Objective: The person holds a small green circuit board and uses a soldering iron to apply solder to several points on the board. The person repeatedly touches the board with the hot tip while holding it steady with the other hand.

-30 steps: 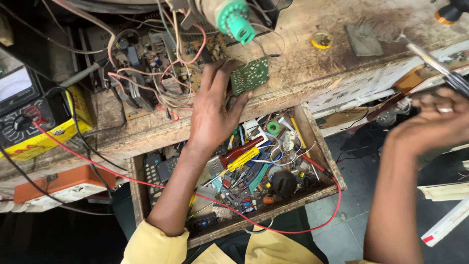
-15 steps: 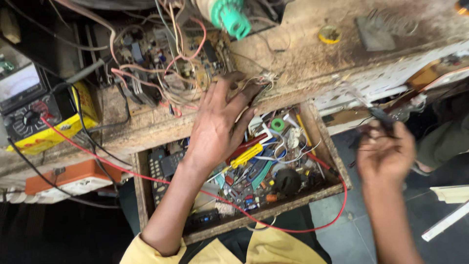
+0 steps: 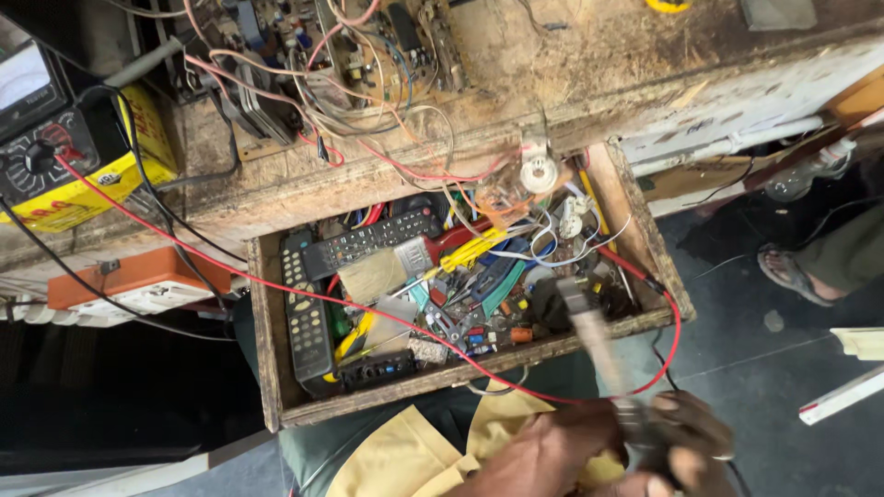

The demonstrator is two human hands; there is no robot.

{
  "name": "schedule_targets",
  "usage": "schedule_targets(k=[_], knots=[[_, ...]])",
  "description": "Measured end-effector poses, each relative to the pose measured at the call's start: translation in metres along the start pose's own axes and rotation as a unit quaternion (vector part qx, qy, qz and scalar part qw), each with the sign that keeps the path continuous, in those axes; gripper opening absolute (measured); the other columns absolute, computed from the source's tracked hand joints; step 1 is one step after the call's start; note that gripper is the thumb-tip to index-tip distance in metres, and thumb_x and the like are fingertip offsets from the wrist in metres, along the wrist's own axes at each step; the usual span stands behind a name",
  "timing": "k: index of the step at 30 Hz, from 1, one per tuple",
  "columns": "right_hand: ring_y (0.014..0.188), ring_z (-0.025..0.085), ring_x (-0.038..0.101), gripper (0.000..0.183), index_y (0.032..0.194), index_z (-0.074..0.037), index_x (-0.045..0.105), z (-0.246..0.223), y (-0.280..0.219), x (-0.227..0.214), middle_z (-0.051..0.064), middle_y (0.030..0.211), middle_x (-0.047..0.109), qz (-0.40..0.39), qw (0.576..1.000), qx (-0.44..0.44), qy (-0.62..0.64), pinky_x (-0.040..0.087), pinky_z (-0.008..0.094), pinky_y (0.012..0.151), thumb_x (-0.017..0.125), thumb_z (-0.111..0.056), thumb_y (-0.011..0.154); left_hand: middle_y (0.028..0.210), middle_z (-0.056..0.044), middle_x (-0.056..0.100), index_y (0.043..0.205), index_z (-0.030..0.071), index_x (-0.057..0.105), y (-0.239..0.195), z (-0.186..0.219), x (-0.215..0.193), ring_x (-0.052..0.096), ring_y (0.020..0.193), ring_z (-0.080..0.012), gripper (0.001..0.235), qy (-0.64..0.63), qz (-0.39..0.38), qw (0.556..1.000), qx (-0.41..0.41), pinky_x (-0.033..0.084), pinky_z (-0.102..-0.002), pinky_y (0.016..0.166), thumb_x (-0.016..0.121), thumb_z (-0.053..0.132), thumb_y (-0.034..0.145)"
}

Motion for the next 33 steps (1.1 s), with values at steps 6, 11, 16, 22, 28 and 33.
schedule_targets(k=[6, 11, 16, 22, 28, 33], knots=[[0.114, 0.019, 0.061, 0.039, 0.132, 0.000, 0.057, 0.051, -0.075, 0.025, 0.017, 0.128, 0.062, 0.073, 0.815, 0.534, 0.212, 0.052, 0.035, 0.095, 0.046, -0.031, 0.111, 0.117, -0.015, 0.074, 0.118, -0.003, 0.067, -0.031, -0.026, 0.027, 0.068, 0.110, -0.0191, 0.023, -0.284, 0.234, 0.923, -0.114, 0.052, -0.033, 0.103, 0.068, 0.014, 0.103], [0.114, 0.019, 0.071, 0.039, 0.124, -0.008, 0.069, 0.034, -0.040, -0.003, 0.011, 0.122, 0.074, -0.276, 0.912, 0.301, 0.048, 0.058, 0.035, 0.093, 0.060, -0.031, 0.094, 0.091, -0.014, 0.074, 0.101, -0.006, 0.070, -0.058, -0.048, 0.013, 0.073, 0.086, -0.0193, 0.015, -0.246, 0.365, 0.895, -0.071, 0.059, -0.034, 0.082, 0.071, 0.008, 0.097], [0.101, 0.014, 0.080, 0.019, 0.114, -0.012, 0.067, -0.029, 0.062, -0.008, 0.003, 0.111, 0.078, -0.213, 0.967, 0.094, 0.107, 0.066, 0.031, 0.089, 0.054, -0.019, 0.102, 0.089, -0.011, 0.073, 0.100, -0.005, 0.069, -0.075, -0.063, 0.021, 0.071, 0.083, -0.0178, 0.022, -0.015, 0.380, 0.914, -0.141, 0.057, -0.031, 0.081, 0.080, 0.012, 0.093], [0.099, 0.032, 0.071, 0.030, 0.120, -0.010, 0.075, -0.027, 0.199, 0.104, 0.009, 0.116, 0.073, -0.377, 0.918, -0.045, -0.112, 0.057, 0.042, 0.083, 0.069, -0.016, 0.091, 0.085, -0.008, 0.074, 0.098, -0.002, 0.075, -0.064, -0.065, 0.019, 0.069, 0.075, -0.0105, 0.021, -0.051, 0.172, 0.959, -0.221, 0.056, -0.028, 0.069, 0.079, 0.019, 0.095], [0.111, 0.034, 0.068, 0.059, 0.127, -0.009, 0.064, -0.013, 0.210, 0.161, 0.010, 0.145, 0.056, -0.518, 0.825, -0.196, -0.109, 0.057, 0.044, 0.087, 0.062, 0.008, 0.070, 0.085, -0.012, 0.074, 0.101, -0.001, 0.075, -0.063, -0.062, 0.013, 0.067, 0.072, -0.0150, 0.023, -0.039, 0.114, 0.962, -0.245, 0.053, -0.032, 0.063, 0.076, 0.021, 0.098], [0.094, 0.026, 0.071, 0.038, 0.120, -0.009, 0.063, 0.003, 0.213, 0.148, 0.006, 0.134, 0.061, -0.578, 0.789, -0.138, -0.157, 0.060, 0.039, 0.069, 0.068, 0.003, 0.084, 0.089, -0.014, 0.073, 0.102, -0.001, 0.074, -0.061, -0.072, 0.020, 0.072, 0.078, -0.0238, 0.030, 0.007, 0.059, 0.976, -0.207, 0.056, -0.037, 0.072, 0.075, 0.029, 0.098]])
Point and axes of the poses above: each hand's wrist, its own y-axis towards the middle knuckle, its own x-axis out of the palm, z = x × y, the point moved 4 cm from there along y, towards the middle knuckle
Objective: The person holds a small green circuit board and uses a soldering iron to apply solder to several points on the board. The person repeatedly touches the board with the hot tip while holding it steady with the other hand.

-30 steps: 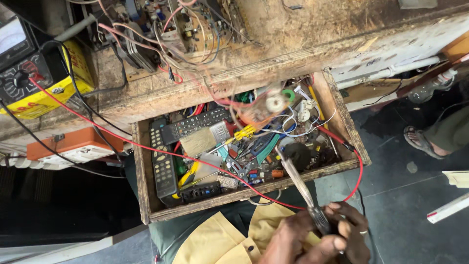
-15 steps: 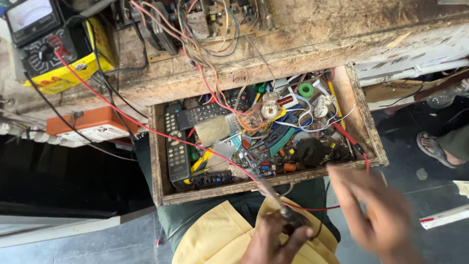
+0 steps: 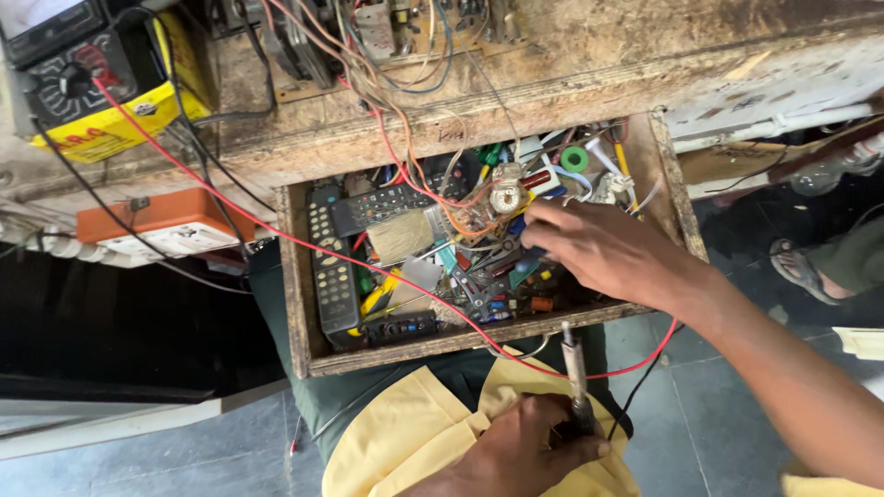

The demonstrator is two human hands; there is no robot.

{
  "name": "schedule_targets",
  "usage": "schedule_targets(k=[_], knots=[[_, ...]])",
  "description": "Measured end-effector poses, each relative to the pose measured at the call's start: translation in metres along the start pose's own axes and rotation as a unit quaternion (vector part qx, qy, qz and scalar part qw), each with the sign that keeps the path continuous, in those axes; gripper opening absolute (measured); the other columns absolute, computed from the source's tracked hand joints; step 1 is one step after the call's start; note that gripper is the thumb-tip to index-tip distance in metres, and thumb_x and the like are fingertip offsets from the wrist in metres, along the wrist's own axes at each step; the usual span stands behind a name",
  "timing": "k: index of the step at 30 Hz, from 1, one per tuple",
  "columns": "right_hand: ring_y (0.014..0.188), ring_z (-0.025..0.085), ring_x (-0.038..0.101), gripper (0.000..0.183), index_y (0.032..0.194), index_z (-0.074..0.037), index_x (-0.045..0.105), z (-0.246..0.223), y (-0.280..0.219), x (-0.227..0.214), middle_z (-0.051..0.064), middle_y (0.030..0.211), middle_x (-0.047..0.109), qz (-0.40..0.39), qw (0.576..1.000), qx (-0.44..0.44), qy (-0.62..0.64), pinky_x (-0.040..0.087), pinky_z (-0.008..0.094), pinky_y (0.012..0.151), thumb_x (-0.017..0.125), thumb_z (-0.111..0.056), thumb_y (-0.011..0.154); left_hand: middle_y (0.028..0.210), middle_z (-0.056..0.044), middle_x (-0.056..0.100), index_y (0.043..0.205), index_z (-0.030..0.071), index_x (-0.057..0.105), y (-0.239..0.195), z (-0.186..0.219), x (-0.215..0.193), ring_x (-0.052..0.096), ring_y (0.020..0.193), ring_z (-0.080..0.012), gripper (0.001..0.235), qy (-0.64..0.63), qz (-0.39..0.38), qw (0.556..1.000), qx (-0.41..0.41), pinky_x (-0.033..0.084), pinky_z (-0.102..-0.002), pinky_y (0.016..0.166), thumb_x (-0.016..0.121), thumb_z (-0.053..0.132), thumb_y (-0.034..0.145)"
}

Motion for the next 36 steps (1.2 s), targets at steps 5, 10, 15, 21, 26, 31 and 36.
schedule_targets(k=[5, 10, 15, 21, 26, 31, 36], knots=[[0.088, 0.025, 0.073, 0.031, 0.117, -0.006, 0.063, -0.009, -0.032, -0.051, 0.010, 0.108, 0.072, 0.155, 0.988, 0.011, 0.014, 0.060, 0.035, 0.070, 0.071, 0.003, 0.088, 0.084, -0.011, 0.074, 0.096, 0.005, 0.074, 0.014, -0.013, 0.010, 0.072, 0.077, -0.0264, 0.031, 0.059, -0.057, 0.997, -0.013, 0.056, -0.040, 0.075, 0.072, 0.035, 0.095], [0.089, 0.027, 0.075, 0.028, 0.124, 0.003, 0.054, 0.002, -0.093, -0.083, 0.020, 0.109, 0.071, 0.375, 0.888, 0.078, 0.255, 0.067, 0.036, 0.077, 0.062, 0.001, 0.097, 0.079, -0.008, 0.074, 0.087, 0.006, 0.073, 0.027, -0.024, 0.017, 0.073, 0.075, -0.0220, 0.032, 0.057, -0.070, 0.995, -0.050, 0.057, -0.037, 0.074, 0.073, 0.037, 0.094], [0.091, 0.033, 0.076, 0.017, 0.112, -0.002, 0.053, 0.026, -0.161, -0.046, 0.026, 0.114, 0.068, 0.437, 0.710, 0.087, 0.545, 0.068, 0.039, 0.075, 0.058, 0.004, 0.097, 0.073, -0.006, 0.072, 0.084, 0.007, 0.076, 0.031, -0.038, 0.025, 0.070, 0.068, -0.0182, 0.037, 0.048, -0.082, 0.991, -0.090, 0.056, -0.035, 0.069, 0.076, 0.043, 0.089], [0.088, 0.037, 0.073, 0.026, 0.118, 0.006, 0.054, 0.043, -0.214, 0.035, 0.033, 0.111, 0.066, 0.387, 0.590, 0.181, 0.685, 0.063, 0.038, 0.070, 0.050, 0.008, 0.092, 0.075, -0.004, 0.075, 0.088, 0.006, 0.078, 0.047, -0.046, 0.029, 0.071, 0.070, -0.0142, 0.046, 0.053, -0.109, 0.986, -0.116, 0.056, -0.032, 0.071, 0.080, 0.052, 0.081], [0.074, 0.022, 0.071, 0.041, 0.128, 0.008, 0.067, 0.014, -0.229, 0.066, 0.026, 0.098, 0.077, 0.317, 0.610, 0.208, 0.696, 0.055, 0.027, 0.059, 0.064, 0.002, 0.088, 0.076, -0.004, 0.076, 0.093, 0.004, 0.078, 0.049, -0.043, 0.026, 0.073, 0.069, -0.0116, 0.050, 0.015, -0.133, 0.976, -0.170, 0.058, -0.029, 0.069, 0.080, 0.053, 0.082], [0.075, 0.009, 0.074, 0.036, 0.115, -0.003, 0.073, -0.020, -0.223, 0.050, 0.008, 0.094, 0.078, 0.319, 0.876, 0.238, 0.272, 0.055, 0.022, 0.066, 0.080, -0.013, 0.081, 0.080, -0.003, 0.075, 0.100, 0.005, 0.078, 0.049, -0.035, 0.026, 0.071, 0.067, -0.0093, 0.044, -0.036, -0.135, 0.980, -0.140, 0.058, -0.028, 0.066, 0.079, 0.046, 0.084], [0.067, 0.011, 0.070, 0.033, 0.111, -0.001, 0.075, -0.019, -0.196, 0.041, 0.011, 0.094, 0.078, 0.326, 0.890, 0.239, 0.212, 0.051, 0.023, 0.055, 0.079, -0.014, 0.081, 0.079, -0.005, 0.075, 0.096, 0.001, 0.078, 0.050, -0.040, 0.025, 0.070, 0.070, -0.0093, 0.047, -0.017, -0.138, 0.983, -0.121, 0.057, -0.028, 0.067, 0.081, 0.046, 0.085]])
Point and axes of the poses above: each hand's wrist, its own y-axis towards the middle knuckle, its own x-axis out of the palm, z = x × y, the point moved 4 cm from there along y, towards the middle knuckle
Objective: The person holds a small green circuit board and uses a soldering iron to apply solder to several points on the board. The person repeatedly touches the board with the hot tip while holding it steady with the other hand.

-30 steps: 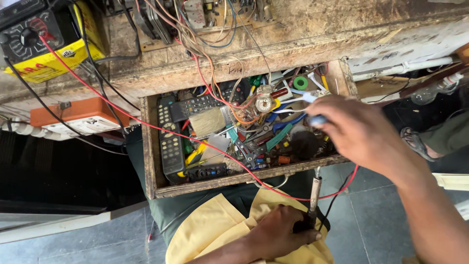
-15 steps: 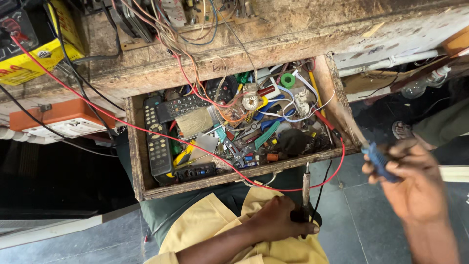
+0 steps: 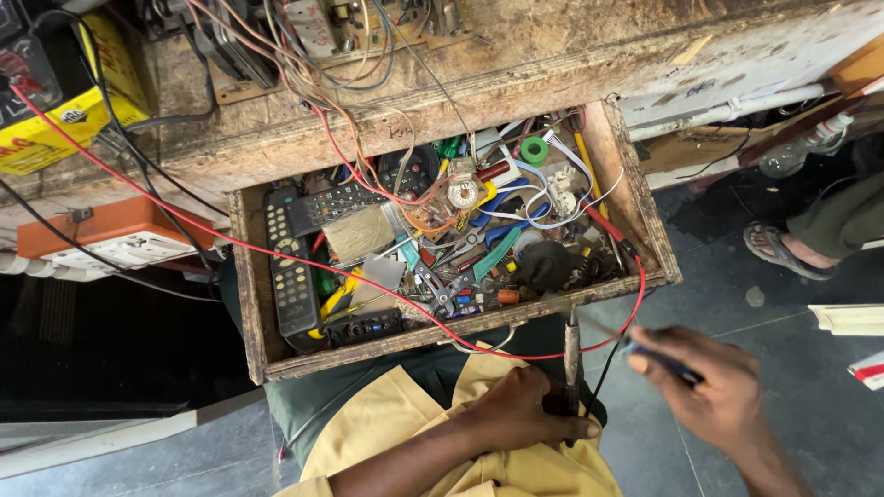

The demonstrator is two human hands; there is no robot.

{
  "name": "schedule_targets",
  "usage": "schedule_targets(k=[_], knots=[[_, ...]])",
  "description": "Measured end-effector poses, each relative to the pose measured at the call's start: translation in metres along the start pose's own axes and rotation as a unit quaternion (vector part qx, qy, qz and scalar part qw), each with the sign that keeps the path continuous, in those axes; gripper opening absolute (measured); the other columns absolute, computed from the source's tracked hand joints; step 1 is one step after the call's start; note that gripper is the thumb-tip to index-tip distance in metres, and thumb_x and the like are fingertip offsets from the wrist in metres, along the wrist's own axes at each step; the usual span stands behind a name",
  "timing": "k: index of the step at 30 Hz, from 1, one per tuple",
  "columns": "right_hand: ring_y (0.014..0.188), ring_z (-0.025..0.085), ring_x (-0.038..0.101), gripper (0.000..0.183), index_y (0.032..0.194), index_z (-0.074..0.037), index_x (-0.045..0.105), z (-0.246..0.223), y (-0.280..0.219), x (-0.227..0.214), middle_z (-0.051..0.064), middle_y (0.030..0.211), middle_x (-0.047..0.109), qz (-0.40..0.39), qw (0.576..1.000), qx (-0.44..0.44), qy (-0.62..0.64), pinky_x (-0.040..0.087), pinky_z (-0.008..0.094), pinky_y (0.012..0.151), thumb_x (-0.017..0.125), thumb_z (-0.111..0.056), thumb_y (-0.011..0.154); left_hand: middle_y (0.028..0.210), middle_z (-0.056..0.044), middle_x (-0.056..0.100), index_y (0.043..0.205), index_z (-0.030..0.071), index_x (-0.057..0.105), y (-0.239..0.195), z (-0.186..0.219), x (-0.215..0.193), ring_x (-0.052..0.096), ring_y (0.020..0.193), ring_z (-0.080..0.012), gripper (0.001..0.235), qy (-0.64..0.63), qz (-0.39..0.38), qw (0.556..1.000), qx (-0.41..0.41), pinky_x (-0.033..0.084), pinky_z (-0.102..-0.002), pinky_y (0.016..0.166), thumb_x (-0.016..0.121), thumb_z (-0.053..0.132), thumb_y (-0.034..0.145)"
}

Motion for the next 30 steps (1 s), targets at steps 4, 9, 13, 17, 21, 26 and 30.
schedule_targets(k=[4, 9, 13, 17, 21, 26, 30], knots=[[0.072, 0.010, 0.068, 0.032, 0.118, 0.000, 0.073, 0.001, 0.007, 0.000, 0.011, 0.094, 0.074, 0.060, 0.998, -0.011, 0.003, 0.050, 0.023, 0.062, 0.078, -0.015, 0.090, 0.078, -0.005, 0.075, 0.099, 0.003, 0.078, 0.002, -0.008, 0.002, 0.069, 0.071, -0.0098, 0.047, 0.028, 0.001, 1.000, 0.013, 0.055, -0.029, 0.067, 0.081, 0.047, 0.084], [0.056, 0.006, 0.059, 0.032, 0.112, -0.002, 0.076, 0.005, 0.012, 0.005, 0.007, 0.078, 0.074, -0.015, 0.998, 0.005, 0.061, 0.042, 0.023, 0.050, 0.078, -0.013, 0.083, 0.079, -0.005, 0.076, 0.098, 0.003, 0.078, 0.004, -0.011, 0.001, 0.069, 0.071, -0.0093, 0.046, -0.002, -0.012, 1.000, 0.008, 0.055, -0.029, 0.067, 0.080, 0.047, 0.085], [0.055, 0.008, 0.058, 0.032, 0.118, -0.002, 0.074, 0.011, 0.015, -0.001, 0.009, 0.081, 0.073, 0.027, 0.996, 0.058, 0.056, 0.040, 0.024, 0.049, 0.078, -0.010, 0.087, 0.082, -0.004, 0.076, 0.098, 0.002, 0.077, 0.003, -0.013, 0.001, 0.070, 0.074, -0.0088, 0.045, -0.041, -0.025, 0.999, 0.010, 0.056, -0.028, 0.069, 0.080, 0.045, 0.087], [0.066, 0.009, 0.065, 0.032, 0.113, -0.005, 0.076, -0.003, 0.018, 0.005, 0.008, 0.082, 0.074, -0.031, 0.997, -0.043, 0.059, 0.048, 0.023, 0.057, 0.080, -0.012, 0.082, 0.080, -0.006, 0.075, 0.102, 0.001, 0.078, 0.002, -0.011, -0.003, 0.070, 0.072, -0.0093, 0.042, -0.010, -0.034, 0.999, -0.009, 0.055, -0.027, 0.070, 0.079, 0.042, 0.089], [0.075, 0.012, 0.067, 0.032, 0.121, -0.003, 0.073, 0.003, 0.024, -0.001, 0.012, 0.092, 0.074, 0.023, 0.998, -0.034, 0.041, 0.051, 0.023, 0.063, 0.078, -0.009, 0.089, 0.086, -0.005, 0.076, 0.103, -0.001, 0.076, 0.002, -0.011, 0.002, 0.072, 0.078, -0.0089, 0.040, -0.072, -0.061, 0.995, -0.003, 0.059, -0.027, 0.075, 0.077, 0.037, 0.093], [0.065, 0.010, 0.065, 0.032, 0.111, -0.003, 0.077, 0.000, 0.024, 0.007, 0.008, 0.081, 0.074, -0.028, 0.998, -0.041, 0.039, 0.048, 0.024, 0.056, 0.081, -0.010, 0.080, 0.085, -0.005, 0.074, 0.114, 0.002, 0.075, 0.000, -0.009, 0.000, 0.070, 0.078, -0.0107, 0.037, -0.099, -0.074, 0.992, 0.001, 0.058, -0.028, 0.075, 0.074, 0.033, 0.095], [0.067, 0.010, 0.064, 0.030, 0.115, -0.002, 0.075, 0.004, 0.027, -0.002, 0.010, 0.087, 0.074, 0.012, 1.000, -0.021, 0.016, 0.047, 0.024, 0.057, 0.079, -0.008, 0.086, 0.090, -0.004, 0.074, 0.112, 0.000, 0.074, 0.003, -0.015, 0.006, 0.070, 0.082, -0.0093, 0.037, -0.116, -0.092, 0.989, 0.001, 0.058, -0.027, 0.078, 0.073, 0.034, 0.097]])
Point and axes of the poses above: each hand's wrist, its own y-axis towards the middle knuckle, its own x-axis out of the palm, z = x × y, the point moved 4 cm from there along y, towards the middle knuckle
